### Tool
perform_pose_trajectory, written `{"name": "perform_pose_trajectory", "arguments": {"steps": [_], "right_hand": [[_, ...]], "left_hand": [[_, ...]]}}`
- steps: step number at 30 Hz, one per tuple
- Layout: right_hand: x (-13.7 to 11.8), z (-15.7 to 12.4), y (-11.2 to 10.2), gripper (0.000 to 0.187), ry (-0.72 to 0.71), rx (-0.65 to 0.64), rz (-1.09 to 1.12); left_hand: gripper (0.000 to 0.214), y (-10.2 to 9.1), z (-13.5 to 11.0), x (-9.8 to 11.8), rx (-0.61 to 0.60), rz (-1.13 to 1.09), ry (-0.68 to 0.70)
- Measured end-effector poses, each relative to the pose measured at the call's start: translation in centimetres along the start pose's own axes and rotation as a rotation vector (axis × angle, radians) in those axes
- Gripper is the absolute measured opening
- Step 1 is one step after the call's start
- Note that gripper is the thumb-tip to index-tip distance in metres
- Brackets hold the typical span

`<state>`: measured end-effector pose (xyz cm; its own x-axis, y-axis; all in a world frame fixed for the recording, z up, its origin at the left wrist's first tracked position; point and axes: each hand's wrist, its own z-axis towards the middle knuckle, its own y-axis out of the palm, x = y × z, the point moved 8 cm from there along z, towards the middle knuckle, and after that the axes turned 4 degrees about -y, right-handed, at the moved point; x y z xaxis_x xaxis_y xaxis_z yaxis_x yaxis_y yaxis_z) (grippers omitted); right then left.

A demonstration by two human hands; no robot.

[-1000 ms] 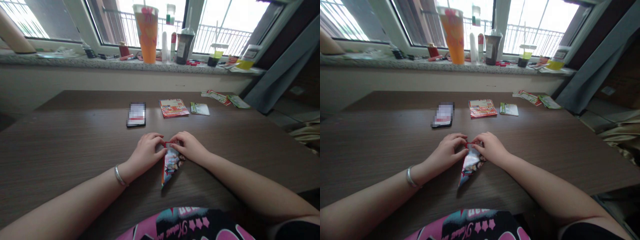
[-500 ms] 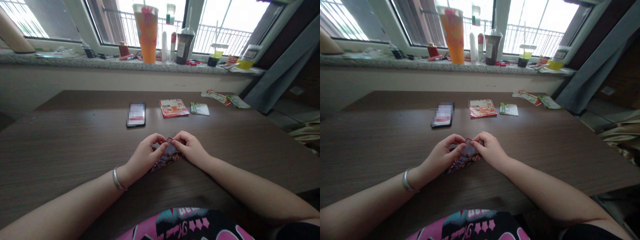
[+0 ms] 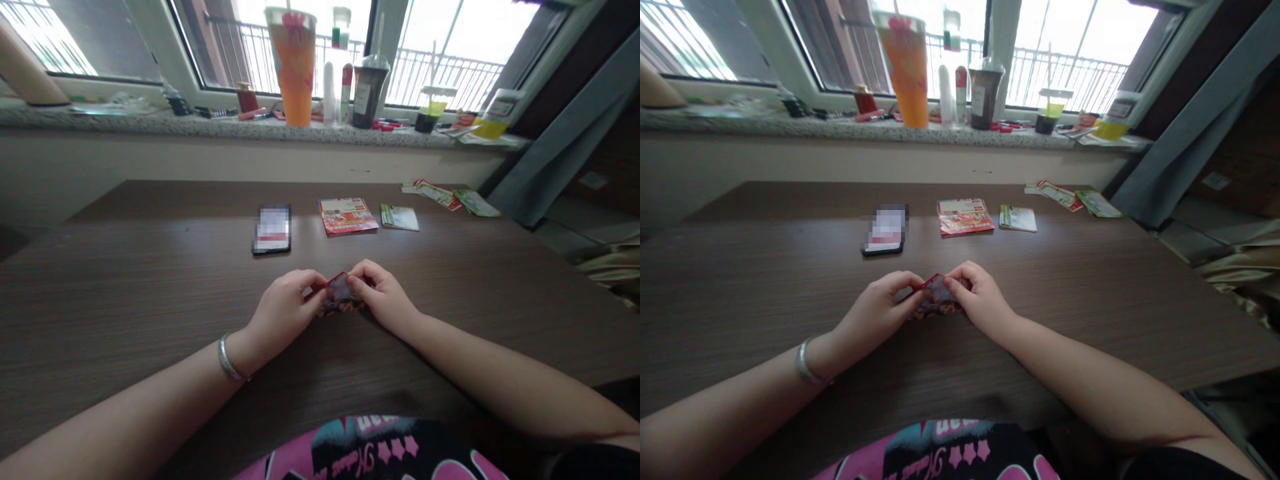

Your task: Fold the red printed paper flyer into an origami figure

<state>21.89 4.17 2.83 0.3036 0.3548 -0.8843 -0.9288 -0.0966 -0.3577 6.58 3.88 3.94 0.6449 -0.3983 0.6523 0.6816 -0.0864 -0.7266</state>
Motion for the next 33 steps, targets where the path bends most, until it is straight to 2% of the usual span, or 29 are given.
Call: {"name": "perform_pose_trajectory", "arguments": {"steps": [7, 10, 19, 27, 33], "right_hand": [[0.4, -0.1, 1.1, 0.025, 0.062, -0.069, 0.150], [0.5, -0.2, 1.0, 0.027, 0.079, -0.056, 0.153], [0.3, -0.4, 0.6, 0.039, 0.040, 0.014, 0.143], [-0.6, -0.5, 0.2, 0.036, -0.022, 0.041, 0.048], [-0.7, -0.6, 0.6, 0.032, -0.033, 0.022, 0.057]], "left_hand": [[0.019, 0.2, -0.2, 0.4, -0.011, 0.034, -0.008], [0.021, 0.2, -0.2, 0.6, -0.008, 0.065, 0.017], [0.027, 0.7, -0.8, 2.6, 0.052, 0.360, 0.299], [0.028, 0.6, -0.9, 3.2, 0.057, 0.433, 0.330], [0.029, 0.6, -0.7, 3.1, 0.038, 0.364, 0.301]]}}
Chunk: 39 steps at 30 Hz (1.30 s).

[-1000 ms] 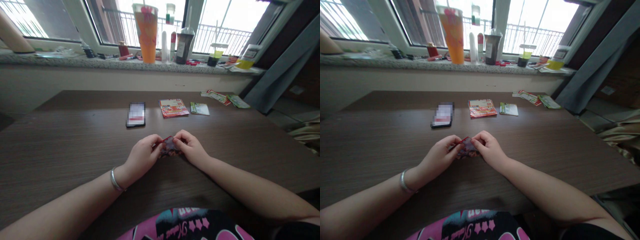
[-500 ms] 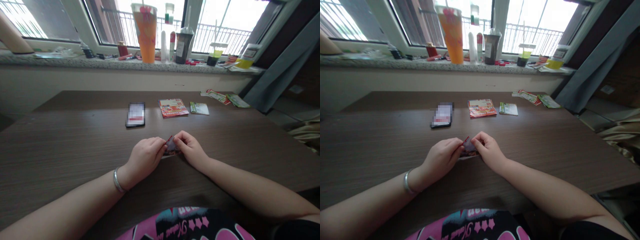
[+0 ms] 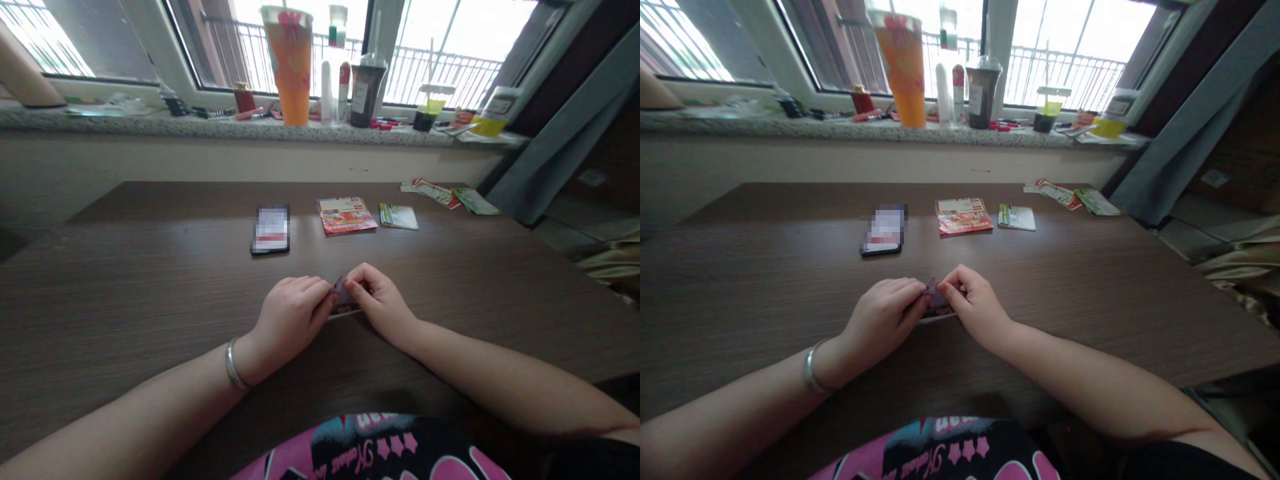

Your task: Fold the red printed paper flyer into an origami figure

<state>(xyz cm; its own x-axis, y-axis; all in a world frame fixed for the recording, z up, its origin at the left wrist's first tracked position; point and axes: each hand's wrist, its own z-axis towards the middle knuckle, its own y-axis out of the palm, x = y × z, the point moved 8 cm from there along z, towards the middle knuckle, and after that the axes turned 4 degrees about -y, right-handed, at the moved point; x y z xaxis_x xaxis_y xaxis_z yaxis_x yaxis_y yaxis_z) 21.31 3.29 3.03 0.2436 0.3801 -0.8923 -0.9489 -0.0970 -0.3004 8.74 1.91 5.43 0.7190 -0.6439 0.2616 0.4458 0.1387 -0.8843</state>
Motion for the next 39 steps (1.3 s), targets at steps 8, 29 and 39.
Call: {"name": "perform_pose_trajectory", "arguments": {"steps": [8, 29, 39], "right_hand": [[-0.5, 0.1, 0.1, 0.023, -0.033, -0.030, -0.106], [-1.4, 0.0, 0.6, 0.027, -0.102, -0.079, -0.166], [-2.5, 0.2, 0.6, 0.017, -0.218, -0.094, -0.341]], "left_hand": [[0.019, 0.2, 0.2, -0.6, -0.046, -0.325, -0.130], [0.009, 0.1, -0.2, -1.3, 0.058, -0.714, -0.272], [0.015, 1.1, -0.4, -2.2, 0.038, -0.843, -0.399]]}}
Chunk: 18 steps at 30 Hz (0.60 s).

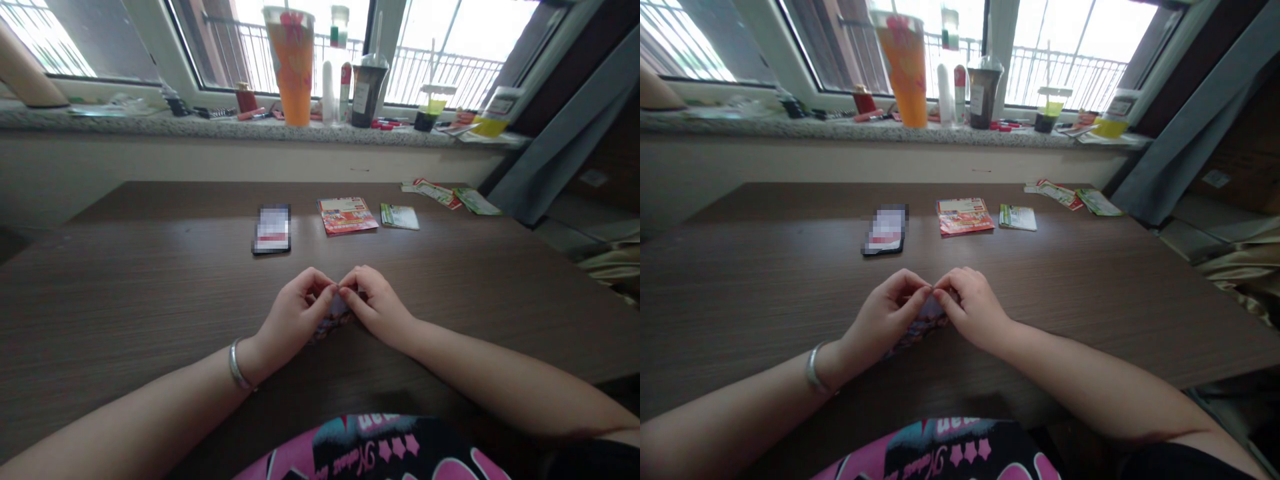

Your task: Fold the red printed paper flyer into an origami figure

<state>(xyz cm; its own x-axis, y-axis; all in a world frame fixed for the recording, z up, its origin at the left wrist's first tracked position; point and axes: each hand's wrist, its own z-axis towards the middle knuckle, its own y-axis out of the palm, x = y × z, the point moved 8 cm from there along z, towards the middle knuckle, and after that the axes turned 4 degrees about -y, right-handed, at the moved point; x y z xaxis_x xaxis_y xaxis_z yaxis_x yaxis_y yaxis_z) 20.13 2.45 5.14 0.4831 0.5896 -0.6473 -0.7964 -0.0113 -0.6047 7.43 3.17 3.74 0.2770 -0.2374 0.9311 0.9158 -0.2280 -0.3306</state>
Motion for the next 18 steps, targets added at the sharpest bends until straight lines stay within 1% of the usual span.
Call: {"name": "perform_pose_trajectory", "arguments": {"steps": [3, 7, 10, 13, 18], "right_hand": [[0.4, 0.3, -0.1, 0.011, 0.012, -0.013, -0.099], [1.4, 0.6, -0.1, 0.015, 0.024, -0.041, -0.165], [2.8, 0.6, -0.3, 0.014, 0.070, -0.030, -0.182], [3.9, 0.6, -0.3, 0.011, 0.100, -0.043, -0.165], [4.3, 0.7, -0.4, 0.003, 0.079, -0.059, -0.212]], "left_hand": [[0.014, -0.5, 0.2, -0.3, 0.048, -0.029, -0.005], [0.015, -1.3, 0.6, -1.0, 0.087, -0.024, -0.016], [0.016, -1.5, 0.8, -1.8, 0.067, 0.028, -0.048], [0.016, -1.6, 0.9, -1.9, 0.035, 0.129, -0.043], [0.015, -1.4, 1.2, -2.1, -0.031, 0.292, -0.057]]}}
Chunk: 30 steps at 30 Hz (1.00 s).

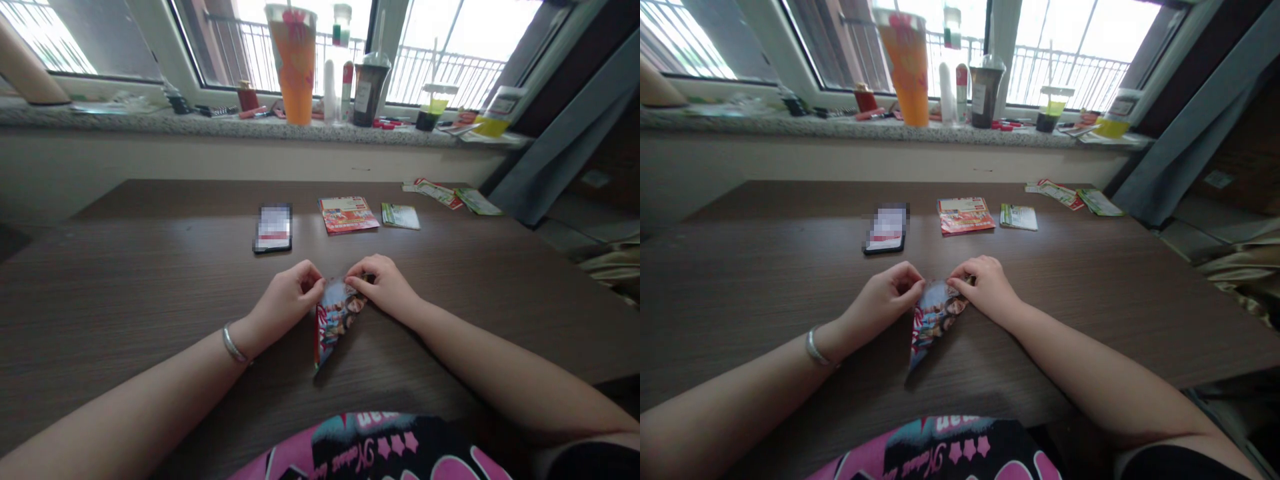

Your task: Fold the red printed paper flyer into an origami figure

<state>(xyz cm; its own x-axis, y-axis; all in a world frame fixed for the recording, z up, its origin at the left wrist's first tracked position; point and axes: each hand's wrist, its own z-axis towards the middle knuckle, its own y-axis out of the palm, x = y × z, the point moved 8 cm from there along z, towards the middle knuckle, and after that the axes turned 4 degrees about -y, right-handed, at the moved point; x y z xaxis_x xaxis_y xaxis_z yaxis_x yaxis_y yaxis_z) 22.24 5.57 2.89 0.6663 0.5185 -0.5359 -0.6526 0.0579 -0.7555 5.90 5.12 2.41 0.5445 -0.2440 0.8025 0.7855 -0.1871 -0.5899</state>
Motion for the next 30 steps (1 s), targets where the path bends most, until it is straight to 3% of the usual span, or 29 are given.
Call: {"name": "perform_pose_trajectory", "arguments": {"steps": [6, 11, 16, 20, 30], "right_hand": [[0.3, 0.2, 0.3, 0.004, -0.046, 0.009, -0.073], [-1.5, -0.2, -0.8, 0.011, -0.210, 0.103, -0.091], [-3.8, -0.9, -0.4, 0.010, -0.354, -0.022, -0.111], [-4.2, -1.1, 0.4, 0.016, -0.418, -0.105, -0.106], [-3.9, -1.1, 1.8, 0.022, -0.417, -0.220, -0.149]], "left_hand": [[0.018, 0.8, 0.4, -1.1, -0.080, 0.193, -0.034], [0.019, 0.6, 0.7, -1.8, -0.053, 0.188, -0.083], [0.018, -0.5, 1.3, -2.5, -0.014, 0.084, -0.124], [0.019, -1.4, 1.7, -3.1, 0.005, 0.081, -0.144], [0.022, -1.7, 1.9, -3.0, 0.030, 0.305, -0.082]]}}
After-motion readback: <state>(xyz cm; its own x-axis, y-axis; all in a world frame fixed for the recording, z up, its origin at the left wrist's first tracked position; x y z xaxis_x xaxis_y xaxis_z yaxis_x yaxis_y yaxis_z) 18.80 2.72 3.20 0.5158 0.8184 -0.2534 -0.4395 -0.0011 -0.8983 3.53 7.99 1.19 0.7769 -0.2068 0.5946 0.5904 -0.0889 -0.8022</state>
